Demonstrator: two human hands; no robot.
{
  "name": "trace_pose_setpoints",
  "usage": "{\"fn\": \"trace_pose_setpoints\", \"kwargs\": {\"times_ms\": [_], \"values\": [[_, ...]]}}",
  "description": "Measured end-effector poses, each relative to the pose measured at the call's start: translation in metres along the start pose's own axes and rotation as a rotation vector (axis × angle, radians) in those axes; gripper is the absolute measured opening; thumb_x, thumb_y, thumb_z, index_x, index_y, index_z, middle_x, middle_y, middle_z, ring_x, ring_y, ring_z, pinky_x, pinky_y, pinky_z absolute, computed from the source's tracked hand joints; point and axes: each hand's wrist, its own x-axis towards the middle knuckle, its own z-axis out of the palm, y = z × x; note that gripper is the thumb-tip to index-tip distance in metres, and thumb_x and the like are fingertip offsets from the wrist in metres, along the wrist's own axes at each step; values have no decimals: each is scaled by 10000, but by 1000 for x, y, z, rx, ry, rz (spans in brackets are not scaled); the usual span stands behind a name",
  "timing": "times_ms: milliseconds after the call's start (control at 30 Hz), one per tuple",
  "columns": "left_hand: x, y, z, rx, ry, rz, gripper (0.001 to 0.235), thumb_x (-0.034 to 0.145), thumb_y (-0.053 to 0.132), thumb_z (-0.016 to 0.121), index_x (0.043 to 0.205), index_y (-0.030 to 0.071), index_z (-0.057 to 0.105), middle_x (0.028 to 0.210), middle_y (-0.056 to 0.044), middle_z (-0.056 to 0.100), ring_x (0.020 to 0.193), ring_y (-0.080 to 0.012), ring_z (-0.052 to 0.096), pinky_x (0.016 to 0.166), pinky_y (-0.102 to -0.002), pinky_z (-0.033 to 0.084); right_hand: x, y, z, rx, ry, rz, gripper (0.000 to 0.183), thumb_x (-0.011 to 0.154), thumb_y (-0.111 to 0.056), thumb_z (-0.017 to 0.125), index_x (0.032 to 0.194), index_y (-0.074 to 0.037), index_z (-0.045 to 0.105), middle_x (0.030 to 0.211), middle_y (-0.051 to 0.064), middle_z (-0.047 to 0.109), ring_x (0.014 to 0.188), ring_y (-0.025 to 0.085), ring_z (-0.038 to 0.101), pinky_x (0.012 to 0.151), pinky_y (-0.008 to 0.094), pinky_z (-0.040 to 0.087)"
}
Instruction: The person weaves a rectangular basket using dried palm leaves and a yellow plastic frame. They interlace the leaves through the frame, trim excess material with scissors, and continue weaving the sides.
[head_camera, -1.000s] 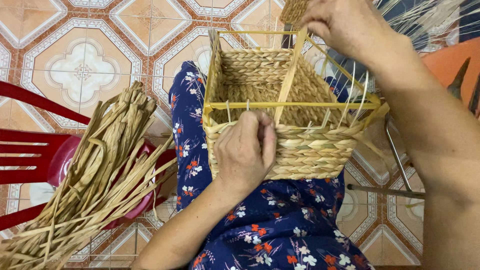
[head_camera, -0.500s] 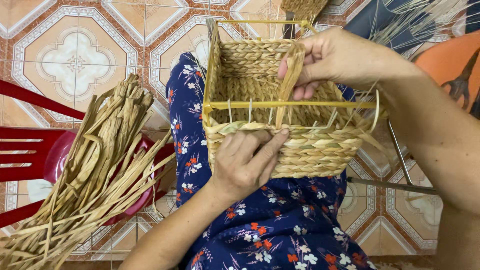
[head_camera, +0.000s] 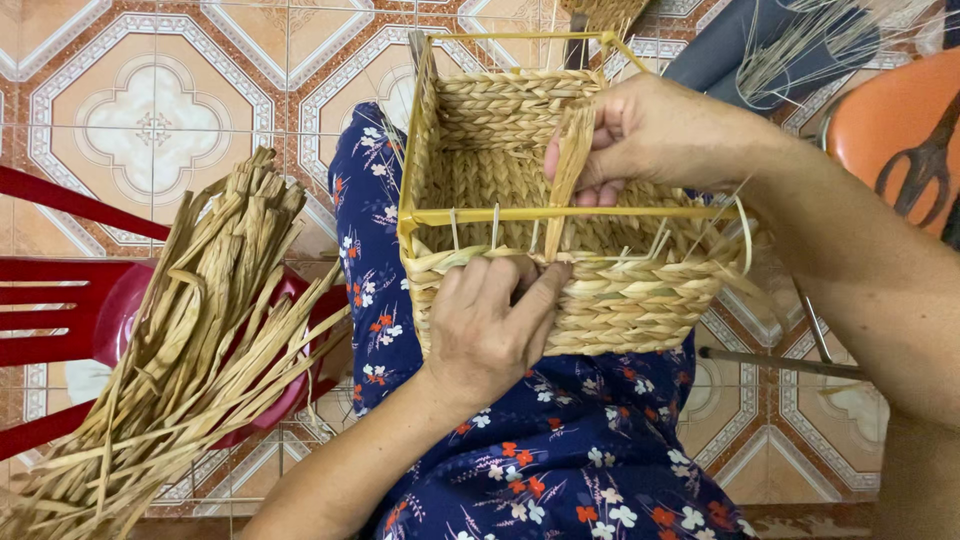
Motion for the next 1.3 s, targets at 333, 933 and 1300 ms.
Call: {"fn": "trace_pose_setpoints", "kwargs": {"times_ms": [333,933,1300], "values": [[-2,0,-10,-38,84,-20,398,935,45,787,1318,30,677,997,-58,650,815,-212,613,756,-353,518,7,15,8,-115,-146,85,268,917,-110,605,1165,-69,698,934,107,808,740,125,765,658,280,610],[26,11,-28,28,-166,-96,432,809,46,672,1235,-14,643,928,-106,581,825,-271,659,681,-382,547,-131,-19,108,-757,660,-639,357,794,-106,770,1120,3,672,1071,150,676,934,306,694,812,398,554],[30,4,-28,-56,-131,-227,254,887,32,731,1140,59,734,853,-119,548,719,-300,632,606,-425,516,-139,22,123,-211,387,-894,44,970,-68,701,963,-45,664,1074,68,719,881,191,746,747,318,601]]}}
